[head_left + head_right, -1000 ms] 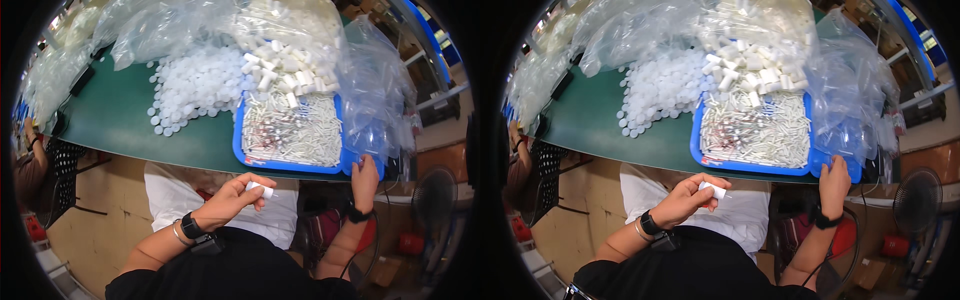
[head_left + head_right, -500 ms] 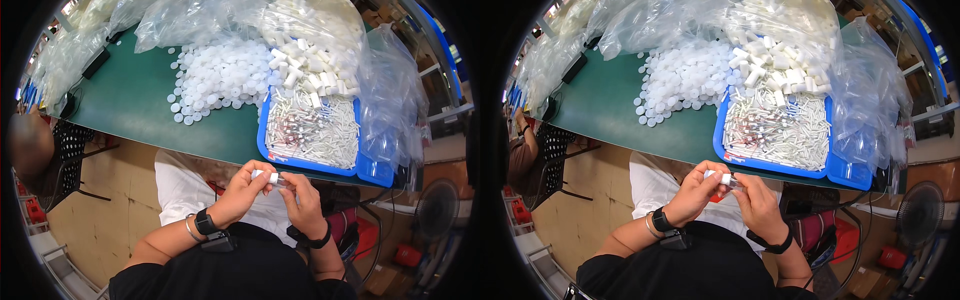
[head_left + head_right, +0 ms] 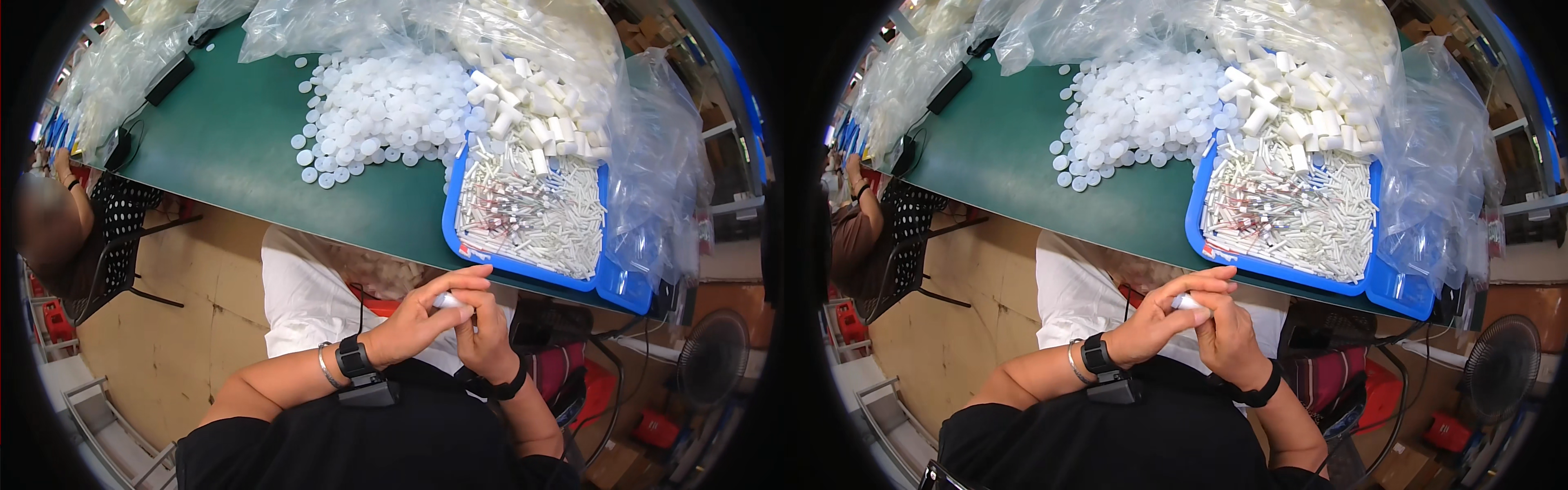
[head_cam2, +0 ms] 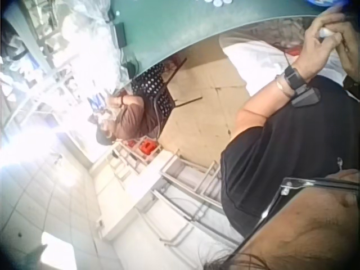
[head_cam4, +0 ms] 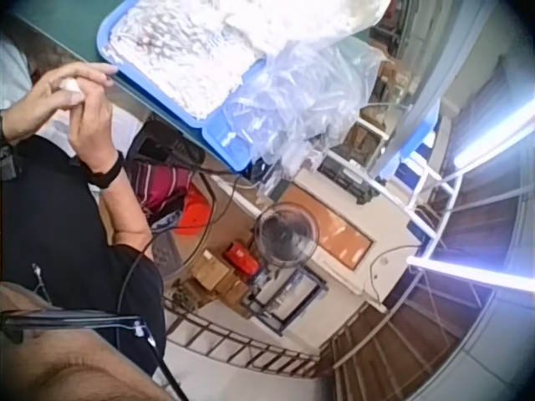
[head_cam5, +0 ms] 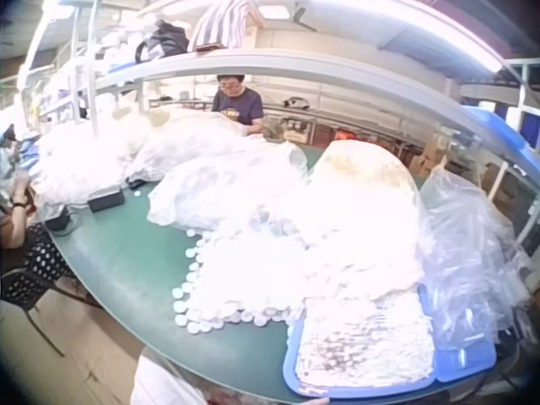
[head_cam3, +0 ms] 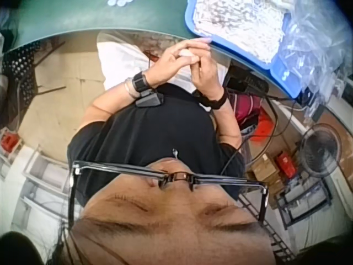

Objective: The person repeatedly picks small white cylindrical pieces and thin white sticks from a blue tray, inserts the sticks into the cylinders, and places the assembled units into a white bag. The person handles the components one at a time throughout the clip.

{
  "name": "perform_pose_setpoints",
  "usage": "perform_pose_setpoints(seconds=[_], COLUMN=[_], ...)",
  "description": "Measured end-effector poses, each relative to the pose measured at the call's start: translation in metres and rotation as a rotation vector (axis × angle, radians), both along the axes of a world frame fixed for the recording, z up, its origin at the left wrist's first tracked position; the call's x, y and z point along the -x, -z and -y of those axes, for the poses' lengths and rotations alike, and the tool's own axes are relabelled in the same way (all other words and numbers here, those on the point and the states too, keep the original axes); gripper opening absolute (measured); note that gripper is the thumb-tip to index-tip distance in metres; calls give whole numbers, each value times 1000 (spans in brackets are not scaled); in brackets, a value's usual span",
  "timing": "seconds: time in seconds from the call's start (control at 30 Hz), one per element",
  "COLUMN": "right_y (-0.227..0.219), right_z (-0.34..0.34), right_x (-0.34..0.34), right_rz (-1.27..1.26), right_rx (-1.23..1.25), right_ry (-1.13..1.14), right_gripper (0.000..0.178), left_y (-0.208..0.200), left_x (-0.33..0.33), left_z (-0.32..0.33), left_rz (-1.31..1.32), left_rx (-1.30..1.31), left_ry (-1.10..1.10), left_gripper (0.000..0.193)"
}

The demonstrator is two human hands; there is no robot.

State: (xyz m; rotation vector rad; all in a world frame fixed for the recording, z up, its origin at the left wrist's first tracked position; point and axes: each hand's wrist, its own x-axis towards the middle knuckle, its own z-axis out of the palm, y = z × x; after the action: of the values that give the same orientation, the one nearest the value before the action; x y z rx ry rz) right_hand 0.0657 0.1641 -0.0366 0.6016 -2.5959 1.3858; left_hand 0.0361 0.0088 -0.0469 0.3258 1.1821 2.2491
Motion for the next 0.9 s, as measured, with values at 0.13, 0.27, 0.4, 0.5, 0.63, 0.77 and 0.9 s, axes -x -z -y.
perform_pose_setpoints(seconds=[0.13,0.27,0.4,0.5,0.63,0.77,0.9], right_y=[-10,-11,-11,-7,13,17,21], right_z=[10,6,3,11,28,34,31], right_x=[10,16,15,11,-5,-6,-9], right_rz=[1,-199,-251,-208,-43,160,342], right_rx=[-38,-171,-298,-289,-277,-49,51], right_ry=[53,41,-35,-36,97,99,52], right_gripper=[29,32,29,22,22,25,24], left_y=[-6,-3,0,8,18,27,34], left_x=[2,5,-5,-20,-22,-18,-27], left_z=[0,8,6,2,1,9,6], left_rz=[298,424,591,712,678,693,542], left_rx=[-186,-326,-422,-637,-547,-456,-291], left_ry=[-41,53,25,-33,-75,-83,-131], left_gripper=[49,53,46,39,40,52,58])
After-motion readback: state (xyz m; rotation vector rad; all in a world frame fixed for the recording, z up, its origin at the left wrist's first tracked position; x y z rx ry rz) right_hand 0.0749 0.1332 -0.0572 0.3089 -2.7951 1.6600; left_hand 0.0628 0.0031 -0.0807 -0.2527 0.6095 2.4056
